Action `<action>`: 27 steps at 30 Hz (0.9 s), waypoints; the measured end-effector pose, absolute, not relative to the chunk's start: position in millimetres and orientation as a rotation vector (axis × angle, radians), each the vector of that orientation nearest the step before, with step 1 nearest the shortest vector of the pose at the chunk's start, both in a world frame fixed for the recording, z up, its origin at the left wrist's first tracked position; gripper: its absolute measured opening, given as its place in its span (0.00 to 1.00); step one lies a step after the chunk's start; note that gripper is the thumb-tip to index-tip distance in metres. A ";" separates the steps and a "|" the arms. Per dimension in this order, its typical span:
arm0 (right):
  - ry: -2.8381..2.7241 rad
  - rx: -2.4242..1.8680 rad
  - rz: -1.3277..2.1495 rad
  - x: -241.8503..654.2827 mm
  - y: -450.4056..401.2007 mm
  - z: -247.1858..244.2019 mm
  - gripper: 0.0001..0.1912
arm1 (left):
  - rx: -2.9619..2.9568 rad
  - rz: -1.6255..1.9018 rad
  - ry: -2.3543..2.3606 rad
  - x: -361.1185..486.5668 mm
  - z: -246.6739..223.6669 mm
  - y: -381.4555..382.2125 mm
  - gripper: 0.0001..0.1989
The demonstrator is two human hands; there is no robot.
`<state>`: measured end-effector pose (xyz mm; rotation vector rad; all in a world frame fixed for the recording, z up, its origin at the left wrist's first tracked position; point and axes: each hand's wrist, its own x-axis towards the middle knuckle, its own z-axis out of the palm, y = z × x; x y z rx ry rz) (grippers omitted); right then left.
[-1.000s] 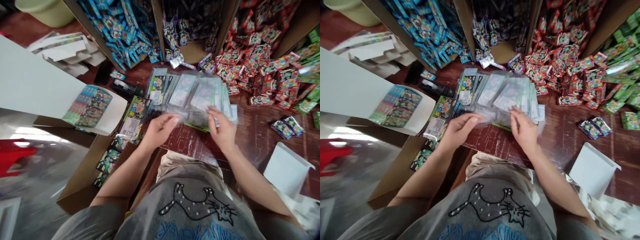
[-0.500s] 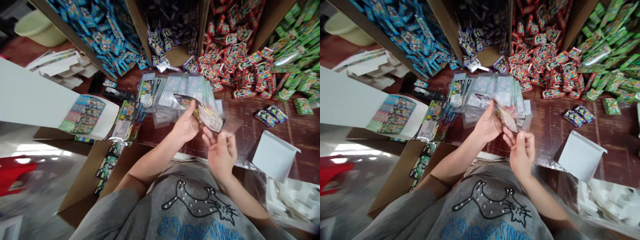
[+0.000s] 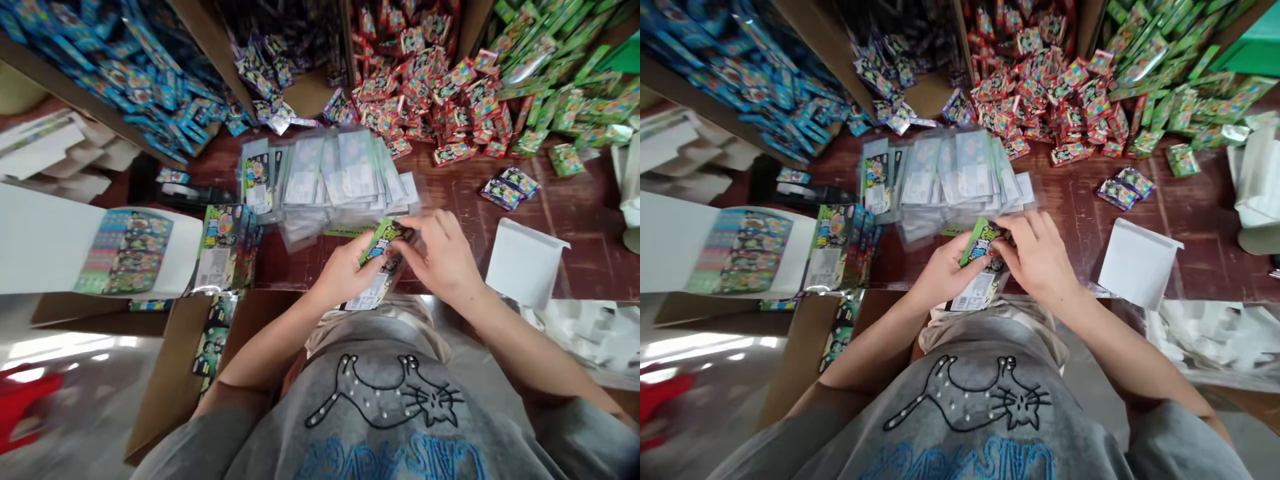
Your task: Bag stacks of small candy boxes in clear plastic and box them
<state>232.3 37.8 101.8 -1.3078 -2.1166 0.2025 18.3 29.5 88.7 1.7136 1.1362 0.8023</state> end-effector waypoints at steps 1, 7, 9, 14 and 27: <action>-2.169 -1.314 0.228 233.8 37.2 104.1 0.10 | 1.708 0.779 1.136 15.1 88.8 28.0 0.18; -2.590 -0.763 0.871 267.9 39.7 123.8 0.11 | 1.346 0.419 0.840 -8.6 84.2 20.0 0.25; -2.505 -0.753 0.984 271.6 38.3 120.8 0.13 | 1.265 0.407 0.847 -11.0 81.5 17.1 0.20; -1.707 -1.274 0.833 236.0 15.7 76.9 0.21 | 1.258 0.797 1.275 1.4 72.8 11.2 0.16; -1.542 -1.738 0.815 164.7 13.4 8.2 0.24 | 1.090 1.047 1.676 16.0 25.2 8.6 0.18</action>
